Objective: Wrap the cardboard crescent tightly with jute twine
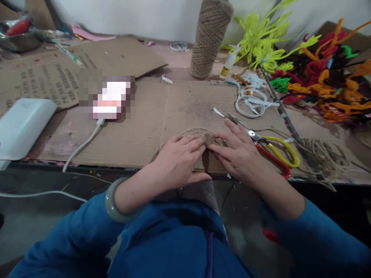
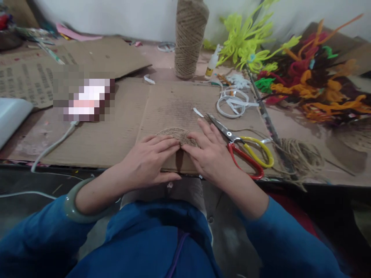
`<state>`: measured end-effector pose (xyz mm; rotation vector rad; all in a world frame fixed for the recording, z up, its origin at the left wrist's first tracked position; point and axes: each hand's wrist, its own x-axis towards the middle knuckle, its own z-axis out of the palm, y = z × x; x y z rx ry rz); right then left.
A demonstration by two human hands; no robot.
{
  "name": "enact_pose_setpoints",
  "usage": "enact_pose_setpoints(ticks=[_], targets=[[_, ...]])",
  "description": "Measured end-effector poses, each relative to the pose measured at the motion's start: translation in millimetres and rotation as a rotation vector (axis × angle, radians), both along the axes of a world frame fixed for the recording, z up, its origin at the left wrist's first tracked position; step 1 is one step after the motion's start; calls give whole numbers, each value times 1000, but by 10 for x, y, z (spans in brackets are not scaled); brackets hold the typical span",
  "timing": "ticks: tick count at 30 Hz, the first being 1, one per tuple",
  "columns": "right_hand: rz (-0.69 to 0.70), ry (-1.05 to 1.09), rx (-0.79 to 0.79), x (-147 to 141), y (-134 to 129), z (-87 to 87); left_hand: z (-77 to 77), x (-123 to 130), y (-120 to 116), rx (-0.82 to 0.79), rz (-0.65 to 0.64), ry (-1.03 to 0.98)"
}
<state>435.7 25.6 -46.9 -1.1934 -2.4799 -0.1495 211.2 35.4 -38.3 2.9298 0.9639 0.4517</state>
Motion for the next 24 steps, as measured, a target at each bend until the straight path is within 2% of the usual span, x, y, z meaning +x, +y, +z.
enact_pose_setpoints(ticks=[6,13,17,24], targets=[[10,-18,-24,-53,61,11,1,-2,-4,1,-9,13],[105,142,-105,101,143,-44,33,-1,-20,-10,12,47],[54,121,-35,147,110,-43,30,-1,-22,-4,14,41],[38,-131,142,38,-20,45,56,14,-7,-18,15,70]])
